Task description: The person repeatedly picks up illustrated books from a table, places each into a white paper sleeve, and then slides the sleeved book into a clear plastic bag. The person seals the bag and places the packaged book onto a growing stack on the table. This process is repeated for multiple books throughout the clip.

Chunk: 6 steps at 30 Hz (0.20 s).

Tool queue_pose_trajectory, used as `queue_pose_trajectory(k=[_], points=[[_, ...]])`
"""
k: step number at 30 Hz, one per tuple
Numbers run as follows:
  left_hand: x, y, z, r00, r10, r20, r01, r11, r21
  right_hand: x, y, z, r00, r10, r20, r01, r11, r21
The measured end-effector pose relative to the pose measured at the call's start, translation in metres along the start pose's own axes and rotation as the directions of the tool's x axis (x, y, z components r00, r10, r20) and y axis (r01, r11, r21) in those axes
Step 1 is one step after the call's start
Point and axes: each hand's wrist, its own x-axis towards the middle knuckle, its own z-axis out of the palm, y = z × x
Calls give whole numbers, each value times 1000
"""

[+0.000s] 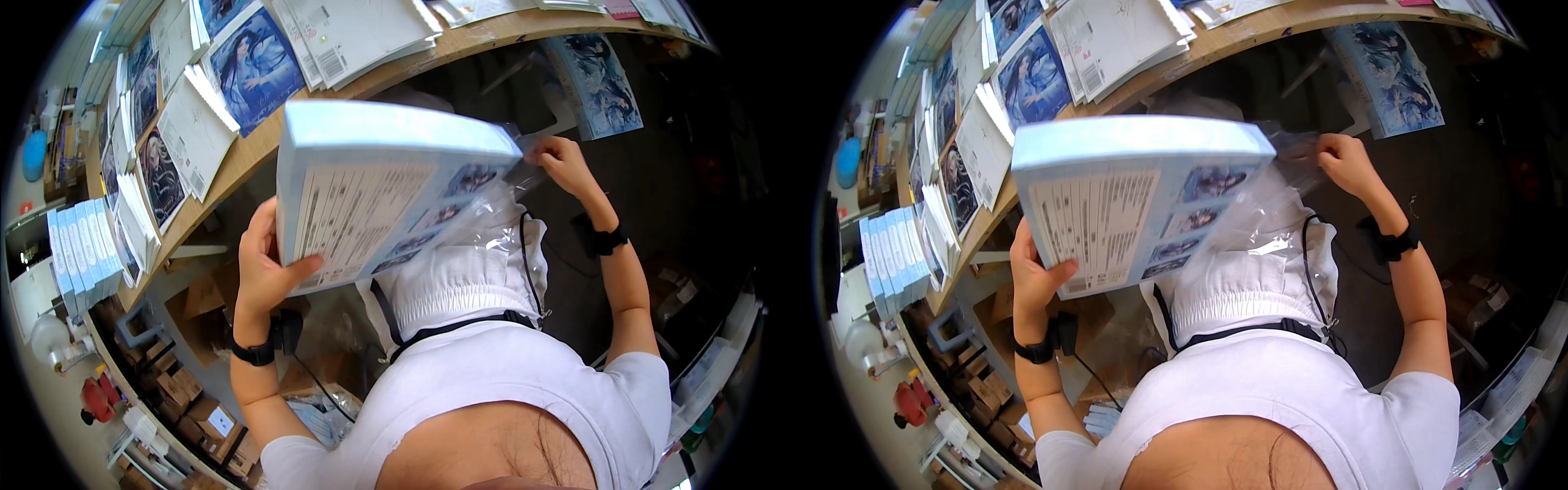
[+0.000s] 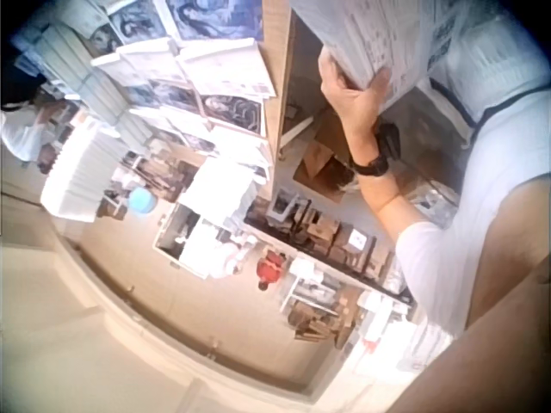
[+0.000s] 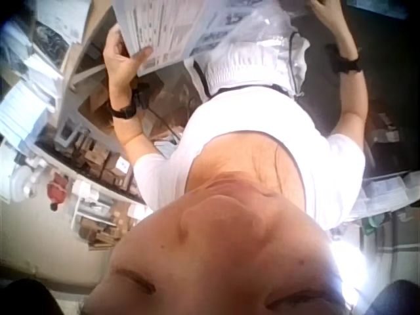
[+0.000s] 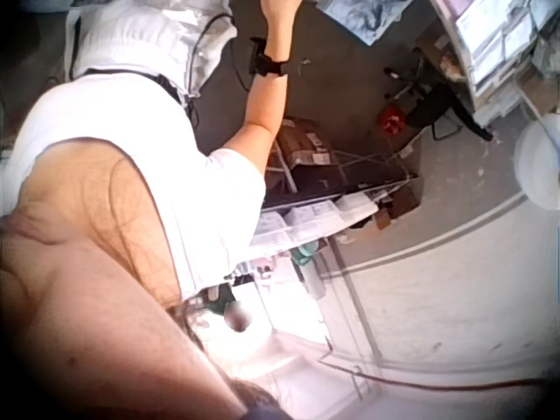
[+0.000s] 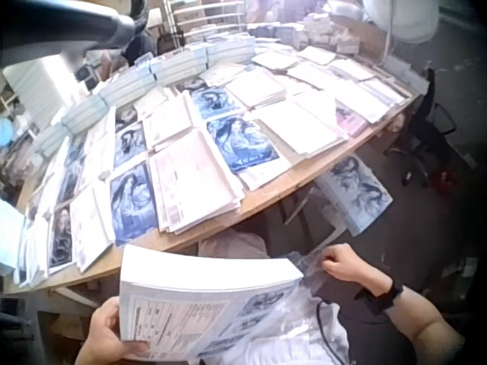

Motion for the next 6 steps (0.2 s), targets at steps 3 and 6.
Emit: queue_pose_trajectory(k=[3,6], points=[[-17,-1,-9,1000,-18,-5,18,999,28,12,-14,-2,998,-63,-12,58,963,-265],[-20,-4,-2,996,67,-59,-70,996,-48,31,-5,-13,980,-151,-132,72,879,-472]])
